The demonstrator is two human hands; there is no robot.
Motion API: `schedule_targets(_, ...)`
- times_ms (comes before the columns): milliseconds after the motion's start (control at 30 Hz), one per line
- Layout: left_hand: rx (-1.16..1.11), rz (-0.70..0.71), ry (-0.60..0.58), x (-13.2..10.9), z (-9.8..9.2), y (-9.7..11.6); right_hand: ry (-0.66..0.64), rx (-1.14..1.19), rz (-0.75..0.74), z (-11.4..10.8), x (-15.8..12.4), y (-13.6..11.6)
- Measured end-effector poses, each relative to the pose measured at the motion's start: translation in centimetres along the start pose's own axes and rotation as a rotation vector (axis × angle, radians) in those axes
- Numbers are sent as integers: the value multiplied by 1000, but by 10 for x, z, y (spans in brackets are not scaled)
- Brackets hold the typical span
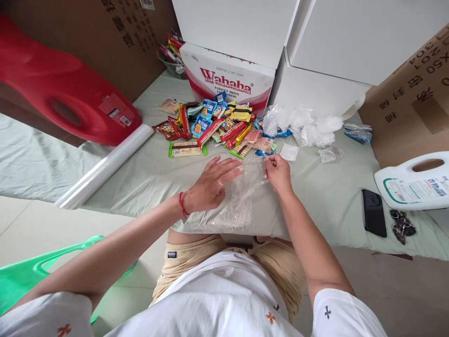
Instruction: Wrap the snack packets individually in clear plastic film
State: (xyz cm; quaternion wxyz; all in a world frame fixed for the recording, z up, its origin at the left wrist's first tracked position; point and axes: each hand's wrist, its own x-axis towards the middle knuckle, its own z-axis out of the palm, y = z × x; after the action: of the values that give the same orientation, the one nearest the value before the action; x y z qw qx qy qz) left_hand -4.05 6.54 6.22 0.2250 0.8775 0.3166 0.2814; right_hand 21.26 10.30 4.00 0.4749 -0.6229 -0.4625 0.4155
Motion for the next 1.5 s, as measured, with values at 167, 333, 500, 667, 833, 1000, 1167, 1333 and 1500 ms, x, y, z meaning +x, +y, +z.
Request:
schedule_targets(167, -37, 3, -186, 16, 5, -16, 10, -55, -37, -15, 12, 2)
schedule_targets(333, 10, 98, -226, -21, -11, -23, 46, -155, -108, -37, 43, 24)
schedule_targets(500, 35, 43, -227, -61, -11, -19, 114, -247, -130, -53, 45, 32)
schedule_targets(667, -62, -26, -187, -77, -6, -21, 155, -105, 161, -59, -16, 31)
schedule_targets(833, -87, -322, -96, -62, 2, -23, -144, -16, 292, -43, -67, 32)
schedule_targets(1000, 45, -309, -104, -57, 7, -24, -200, -27, 247, -63, -64, 34)
schedule_targets(1167, 6, -219, -135, -76, 3, -25, 4, -504, 132, -113, -43, 40)
schedule_targets(1333, -49, -212, -134, -88, -8, -26, 236, -857, -221, -87, -71, 4)
schedule_targets(1500, -7, -265, 15, -82, -23, -16, -530, -665, -617, 27, -139, -14)
